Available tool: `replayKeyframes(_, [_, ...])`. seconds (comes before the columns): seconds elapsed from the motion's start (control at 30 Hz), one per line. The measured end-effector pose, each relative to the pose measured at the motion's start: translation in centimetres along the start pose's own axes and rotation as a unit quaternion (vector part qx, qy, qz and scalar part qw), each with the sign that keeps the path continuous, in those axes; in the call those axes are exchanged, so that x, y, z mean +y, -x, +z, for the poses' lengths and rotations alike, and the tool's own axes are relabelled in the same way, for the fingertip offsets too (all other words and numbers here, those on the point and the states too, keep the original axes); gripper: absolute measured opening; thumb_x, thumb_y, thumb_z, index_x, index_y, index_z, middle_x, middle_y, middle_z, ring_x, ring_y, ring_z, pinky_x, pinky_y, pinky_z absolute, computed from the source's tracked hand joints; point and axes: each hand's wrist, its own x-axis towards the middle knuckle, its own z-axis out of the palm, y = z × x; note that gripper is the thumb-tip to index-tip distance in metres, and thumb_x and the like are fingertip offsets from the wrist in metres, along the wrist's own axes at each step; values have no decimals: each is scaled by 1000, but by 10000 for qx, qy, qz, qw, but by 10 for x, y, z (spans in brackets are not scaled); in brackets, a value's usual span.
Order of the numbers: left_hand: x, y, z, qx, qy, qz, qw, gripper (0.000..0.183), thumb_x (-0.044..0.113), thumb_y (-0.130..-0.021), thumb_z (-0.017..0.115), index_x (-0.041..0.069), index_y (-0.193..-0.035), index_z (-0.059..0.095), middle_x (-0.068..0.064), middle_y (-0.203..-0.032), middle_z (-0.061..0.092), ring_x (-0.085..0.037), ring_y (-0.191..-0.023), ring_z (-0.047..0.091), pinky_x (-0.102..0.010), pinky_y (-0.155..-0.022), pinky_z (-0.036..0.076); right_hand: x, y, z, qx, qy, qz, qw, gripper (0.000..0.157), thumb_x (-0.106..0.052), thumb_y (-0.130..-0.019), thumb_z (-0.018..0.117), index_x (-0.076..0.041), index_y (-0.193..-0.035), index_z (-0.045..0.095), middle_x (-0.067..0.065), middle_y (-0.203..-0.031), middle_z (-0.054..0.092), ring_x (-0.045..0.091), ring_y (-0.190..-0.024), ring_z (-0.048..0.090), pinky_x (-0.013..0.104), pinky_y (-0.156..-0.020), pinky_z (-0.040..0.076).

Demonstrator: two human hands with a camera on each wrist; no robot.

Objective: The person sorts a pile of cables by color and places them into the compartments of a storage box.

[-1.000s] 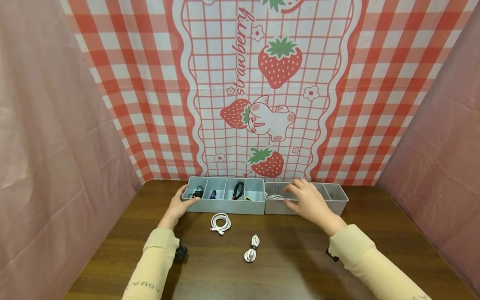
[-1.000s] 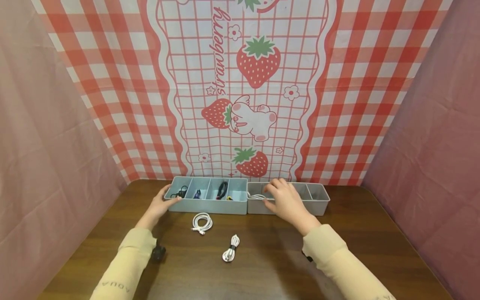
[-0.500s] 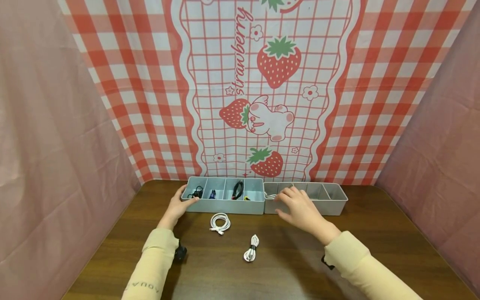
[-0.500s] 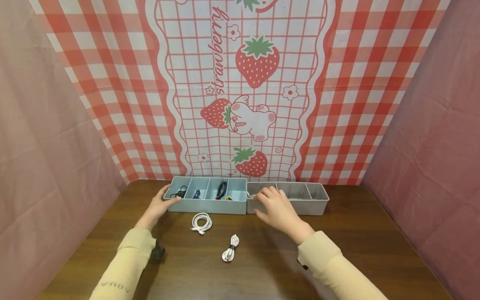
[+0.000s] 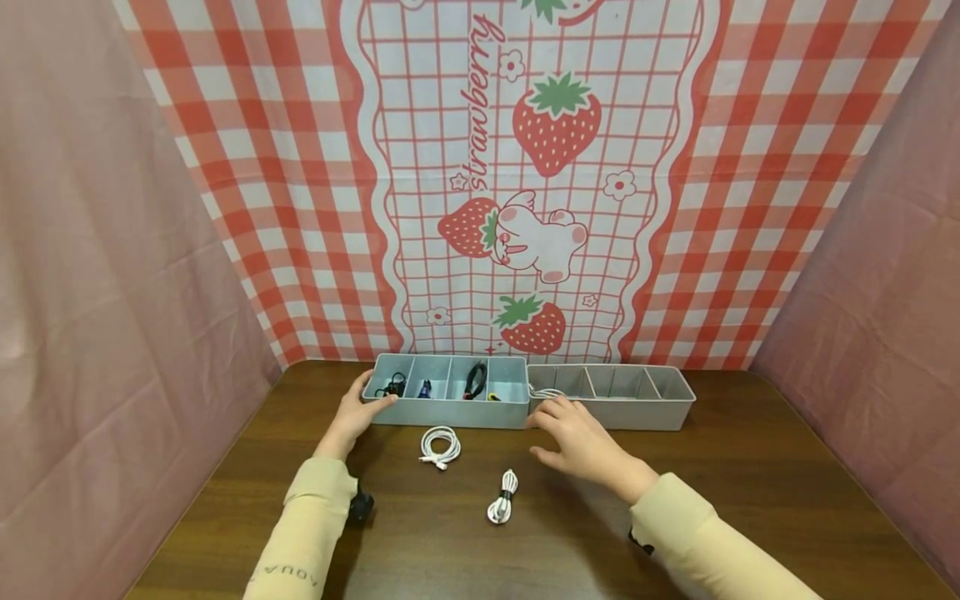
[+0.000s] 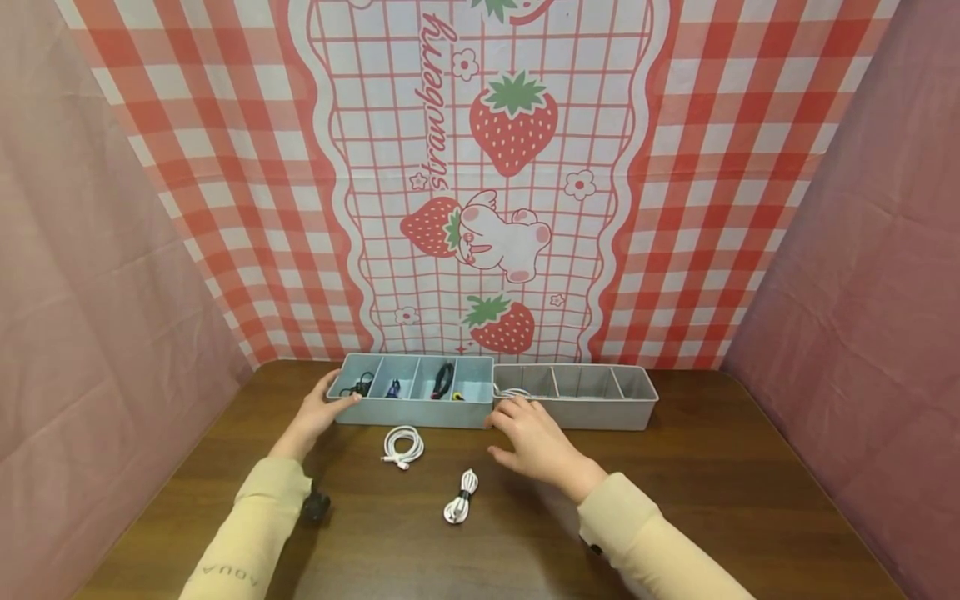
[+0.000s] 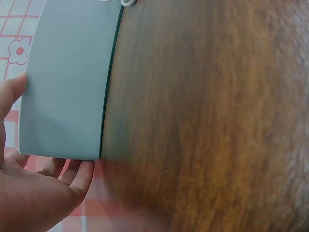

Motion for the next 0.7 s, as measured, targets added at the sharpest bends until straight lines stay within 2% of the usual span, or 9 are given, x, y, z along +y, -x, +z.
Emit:
replayKeyframes(0.17, [0,0,0,-18,-3,-22,10000,79,26,-86,69,13,-149,24,-21,-153,21,-37,-138,23,-54,-109,24,-3,2,10,-144,-19,-217,9997,35,-31,-71,79,-18,-101,65,-6,-97,58,15,-92,51,34,-71,41])
replayKeyframes(0.37, [-1,0,1,31,58,22,10000,78,24,-85,70,11,-148,26,-23,-150,26,-37,-135,29,-52,-109,25,-8,2,21,-259,-16,-624,9977,34,-32,-71,78,-20,-100,65,-7,-94,56,14,-90,51,32,-70,41])
replayKeyframes(0.7, [0,0,1,43,67,29,10000,77,23,-85,69,10,-148,26,-24,-150,27,-37,-134,30,-52,-109,25,-14,-1,27,-1031,-182,-848,9909,33,-33,-74,76,-24,-104,65,-7,-102,57,12,-95,52,30,-74,42])
